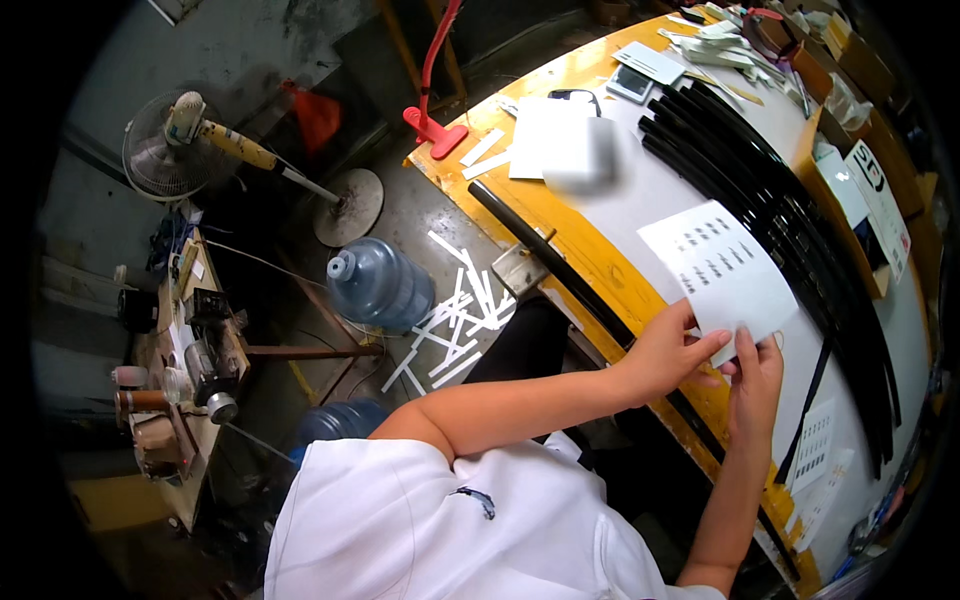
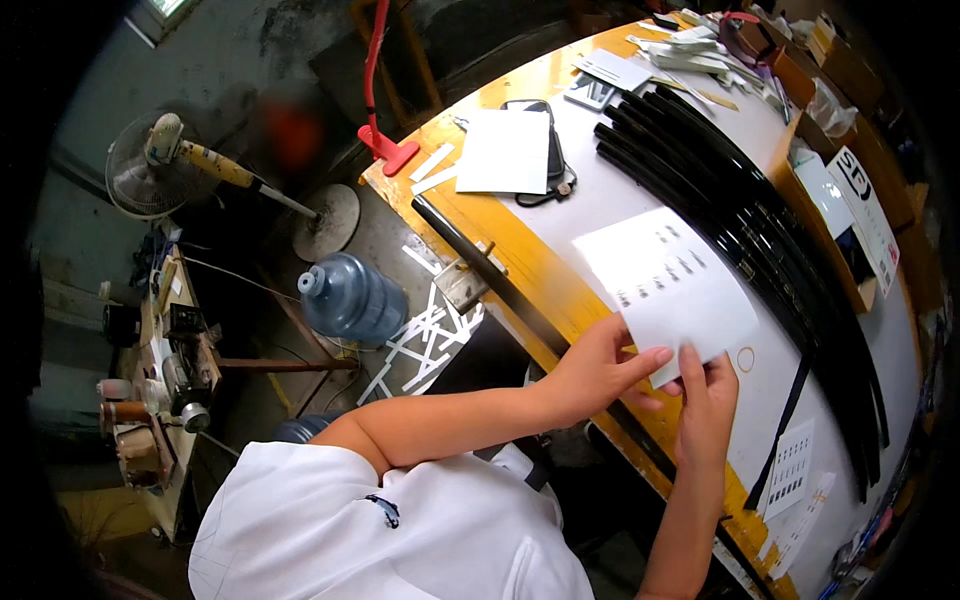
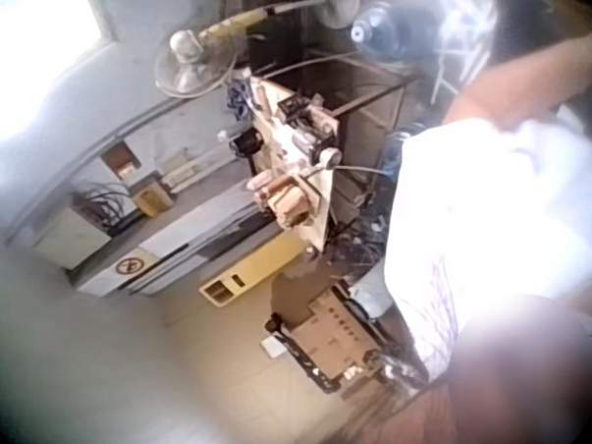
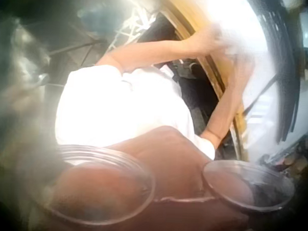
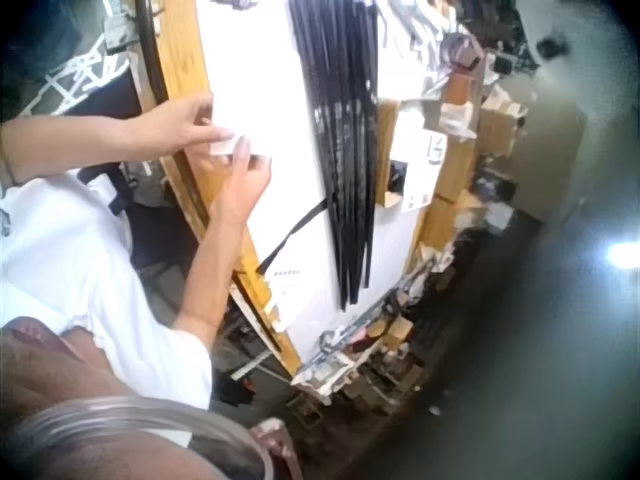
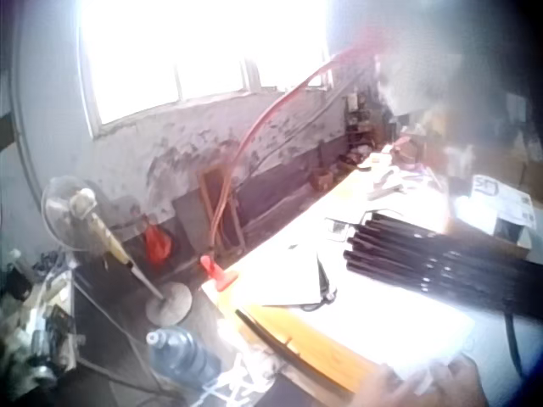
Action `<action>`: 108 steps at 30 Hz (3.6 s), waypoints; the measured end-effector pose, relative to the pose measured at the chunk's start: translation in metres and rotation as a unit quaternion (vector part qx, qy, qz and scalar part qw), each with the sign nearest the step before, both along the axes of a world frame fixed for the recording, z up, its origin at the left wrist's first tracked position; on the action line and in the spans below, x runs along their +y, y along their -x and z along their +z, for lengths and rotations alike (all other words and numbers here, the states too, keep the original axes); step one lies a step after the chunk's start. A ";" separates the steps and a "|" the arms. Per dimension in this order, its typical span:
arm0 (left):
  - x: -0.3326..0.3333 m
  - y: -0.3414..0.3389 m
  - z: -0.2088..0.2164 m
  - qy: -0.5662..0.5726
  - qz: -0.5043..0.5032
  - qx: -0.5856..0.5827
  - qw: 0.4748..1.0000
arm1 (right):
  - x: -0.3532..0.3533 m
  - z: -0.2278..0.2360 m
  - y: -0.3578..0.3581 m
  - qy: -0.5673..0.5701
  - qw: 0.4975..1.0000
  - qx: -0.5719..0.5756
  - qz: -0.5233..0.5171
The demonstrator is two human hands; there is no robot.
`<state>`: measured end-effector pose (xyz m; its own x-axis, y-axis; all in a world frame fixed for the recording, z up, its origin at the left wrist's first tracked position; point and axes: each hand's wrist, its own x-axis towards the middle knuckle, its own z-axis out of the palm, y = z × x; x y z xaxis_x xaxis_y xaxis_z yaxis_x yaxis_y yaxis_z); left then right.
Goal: The person repeatedly picks up small printed labels from a sheet and applies them to the surface of long black rods. They peel each label, align it on a rod, smooth it down, and then place the labeled rod aside before repeating the process with additional rods and labels.
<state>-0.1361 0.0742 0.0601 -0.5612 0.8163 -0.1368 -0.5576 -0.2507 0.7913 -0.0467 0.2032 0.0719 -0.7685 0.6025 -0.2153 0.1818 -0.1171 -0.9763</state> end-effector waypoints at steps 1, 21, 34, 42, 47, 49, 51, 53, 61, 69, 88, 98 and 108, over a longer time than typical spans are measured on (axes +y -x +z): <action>-0.008 0.006 0.000 0.012 -0.003 -0.012 1.000 | -0.009 0.002 0.019 -0.027 1.000 0.012 -0.004; -0.187 0.095 -0.029 0.177 -0.213 0.202 0.939 | -0.001 -0.021 0.251 -0.021 0.997 0.049 0.055; -0.211 0.120 -0.048 0.202 -0.147 0.176 0.952 | -0.032 -0.042 0.281 -0.039 0.995 -0.018 0.090; -0.210 0.124 -0.049 0.201 -0.151 0.187 0.950 | -0.031 -0.045 0.279 -0.047 0.992 -0.039 0.112; -0.207 0.122 -0.048 0.191 -0.139 0.197 0.951 | -0.034 -0.031 0.268 0.029 0.999 0.017 0.001; -0.205 0.121 -0.050 0.189 -0.137 0.207 0.950 | -0.040 -0.028 0.258 0.068 0.998 0.007 0.013; -0.204 0.121 -0.052 0.194 -0.143 0.220 0.945 | -0.046 -0.028 0.246 0.114 0.990 -0.003 0.079; -0.201 0.124 -0.050 0.207 -0.165 0.206 0.942 | -0.065 -0.019 0.244 0.182 0.980 0.002 0.086; -0.202 0.122 -0.043 0.209 -0.166 0.205 0.942 | -0.095 -0.037 0.265 0.253 0.964 0.042 0.073; -0.216 0.117 -0.048 0.217 -0.160 0.192 0.944 | -0.127 -0.030 0.261 0.314 0.946 -0.021 0.081; -0.197 0.088 -0.044 0.255 -0.202 0.075 0.943 | -0.011 0.019 0.121 0.039 0.994 0.036 0.092; -0.135 0.036 -0.028 0.259 -0.310 0.164 0.900 | 0.181 -0.011 -0.172 -0.434 0.808 -0.343 -0.203; -0.069 -0.024 -0.014 0.266 -0.398 0.241 0.844 | 0.267 -0.053 -0.293 -0.313 0.813 -0.473 -0.128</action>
